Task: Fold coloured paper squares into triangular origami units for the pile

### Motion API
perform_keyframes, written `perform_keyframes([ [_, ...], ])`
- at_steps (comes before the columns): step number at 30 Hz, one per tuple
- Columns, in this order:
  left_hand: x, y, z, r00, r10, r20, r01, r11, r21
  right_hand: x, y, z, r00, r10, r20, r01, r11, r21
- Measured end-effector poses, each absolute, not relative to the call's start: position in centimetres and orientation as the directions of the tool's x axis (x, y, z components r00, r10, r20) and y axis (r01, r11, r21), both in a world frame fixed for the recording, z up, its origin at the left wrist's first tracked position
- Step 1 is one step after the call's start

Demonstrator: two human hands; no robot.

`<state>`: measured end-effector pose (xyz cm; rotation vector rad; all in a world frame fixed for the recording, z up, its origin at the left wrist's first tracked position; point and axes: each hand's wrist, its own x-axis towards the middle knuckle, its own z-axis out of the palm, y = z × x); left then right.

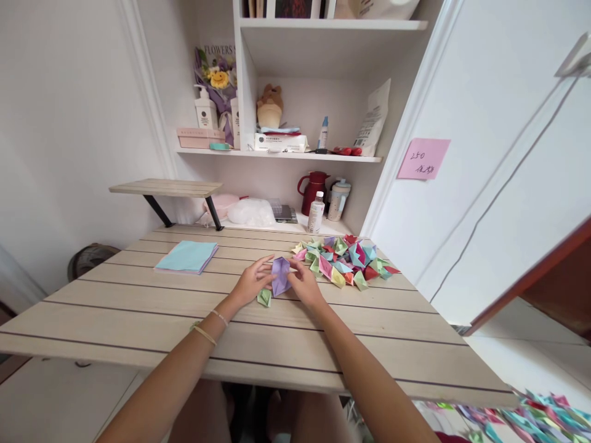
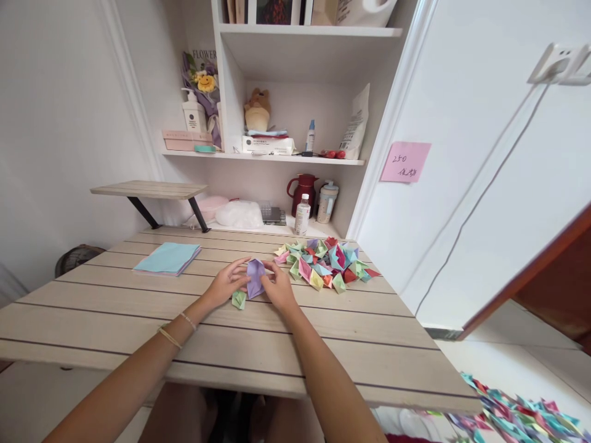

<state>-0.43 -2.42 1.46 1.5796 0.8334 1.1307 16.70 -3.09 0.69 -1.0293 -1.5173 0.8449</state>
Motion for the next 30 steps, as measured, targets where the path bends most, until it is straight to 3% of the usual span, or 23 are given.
perform_keyframes([
  [6,0.1,-2.4,1.0,0.265,0.895,0.358,0.096,-0.394,0.914,16.4,-3.5,0.8,-0.070,0.906,0.417,0.207,0.422,-0.883],
  [10,0.5,-2.7,1.0,0.178,0.875,0.451,0.293,-0.484,0.824,15.6,-4.0,1.0,-0.092,0.873,0.479,0.245,0.487,-0.838],
  [13,0.7,-3.0,1.0,0.083,0.867,0.492,0.463,-0.470,0.751,14.9,-4.3,1.1,-0.091,0.860,0.502,0.261,0.507,-0.822],
  [16,1.0,-3.2,1.0,0.048,0.857,0.513,0.520,-0.460,0.720,14.5,-4.3,1.0,-0.033,0.872,0.488,0.254,0.480,-0.840],
  [23,0.8,-3.5,1.6,0.166,0.835,0.525,0.377,-0.545,0.749,15.0,-3.3,0.1,0.061,0.920,0.388,0.054,0.385,-0.921],
  [27,0.1,-2.7,1.7,0.281,0.870,0.406,0.125,-0.452,0.883,16.0,-2.7,0.1,0.037,0.958,0.286,-0.115,0.288,-0.951],
  [30,-0.3,-2.0,1.5,0.234,0.906,0.352,-0.006,-0.361,0.933,16.4,-2.8,0.6,-0.037,0.974,0.222,-0.221,0.209,-0.953],
])
